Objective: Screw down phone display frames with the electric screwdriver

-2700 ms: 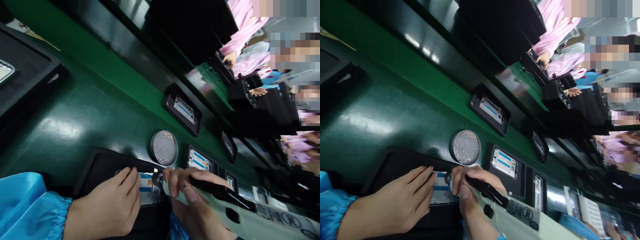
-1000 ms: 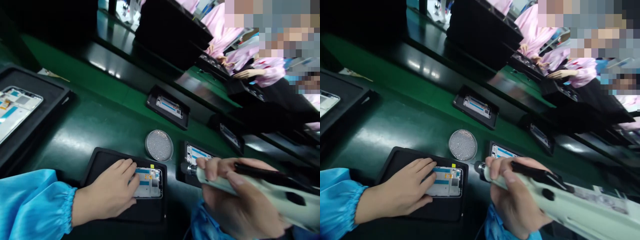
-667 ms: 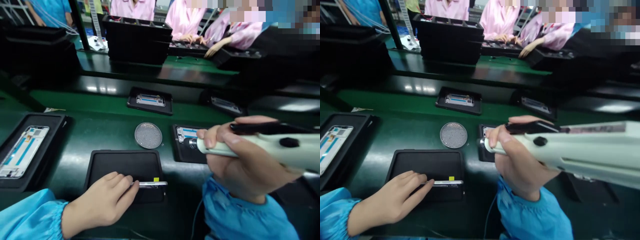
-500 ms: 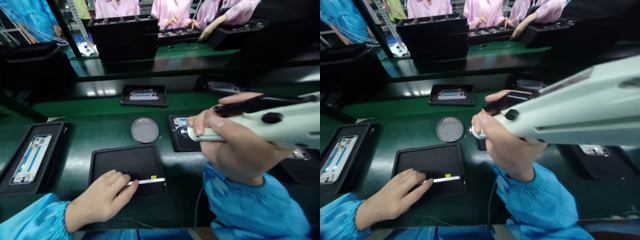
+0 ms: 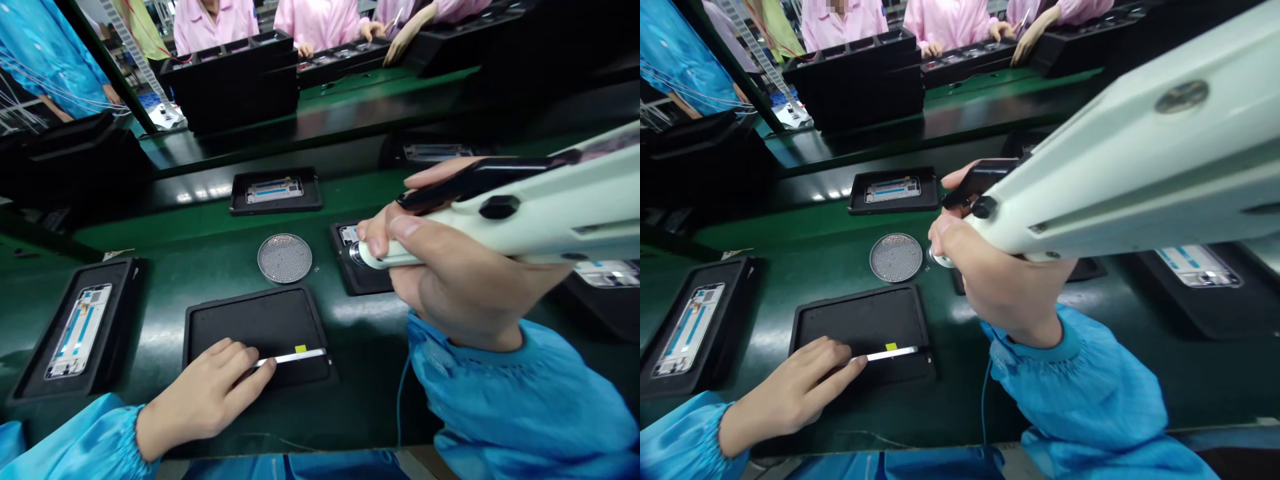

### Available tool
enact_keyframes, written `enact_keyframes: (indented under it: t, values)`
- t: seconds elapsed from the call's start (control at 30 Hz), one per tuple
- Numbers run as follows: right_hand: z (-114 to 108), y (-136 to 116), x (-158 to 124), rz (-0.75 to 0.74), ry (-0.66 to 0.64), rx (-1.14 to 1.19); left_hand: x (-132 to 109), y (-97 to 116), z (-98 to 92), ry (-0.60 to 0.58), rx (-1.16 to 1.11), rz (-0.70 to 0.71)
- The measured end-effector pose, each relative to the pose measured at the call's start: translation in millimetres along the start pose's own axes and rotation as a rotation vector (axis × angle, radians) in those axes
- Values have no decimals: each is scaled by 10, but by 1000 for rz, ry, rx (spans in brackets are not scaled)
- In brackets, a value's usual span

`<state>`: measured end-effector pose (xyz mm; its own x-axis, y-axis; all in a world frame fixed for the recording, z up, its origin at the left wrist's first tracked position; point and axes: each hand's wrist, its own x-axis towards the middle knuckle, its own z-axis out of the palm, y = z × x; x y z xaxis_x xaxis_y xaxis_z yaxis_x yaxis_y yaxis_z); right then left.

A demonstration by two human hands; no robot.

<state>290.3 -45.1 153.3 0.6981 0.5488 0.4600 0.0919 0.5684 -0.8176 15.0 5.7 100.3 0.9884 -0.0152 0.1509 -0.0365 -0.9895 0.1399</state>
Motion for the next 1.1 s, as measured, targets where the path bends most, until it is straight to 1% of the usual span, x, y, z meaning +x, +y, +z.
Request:
enact_keyframes:
  t: [0.2,0.37,0.43,0.63,0.73,0.83,1.0,1.1]
  values:
    - [-4,8,5,5,-9,14,18,19,-18,-42,17,7]
    - [-30,47,-3,-64,-7,19,90,32,-37,-141,59,3]
    - [-36,54,-8,-76,-9,9,115,34,-55,-163,56,1]
    - [-31,48,0,-70,-2,-2,124,38,-79,-183,53,-3]
    - [-25,46,3,-50,3,9,113,36,-76,-174,59,5]
    - [-24,47,3,-66,-5,13,106,30,-80,-171,52,13]
    - [-43,47,8,-61,-18,-11,126,35,-98,-199,36,4]
    - [-57,47,10,-47,-31,-30,166,57,-109,-249,43,1]
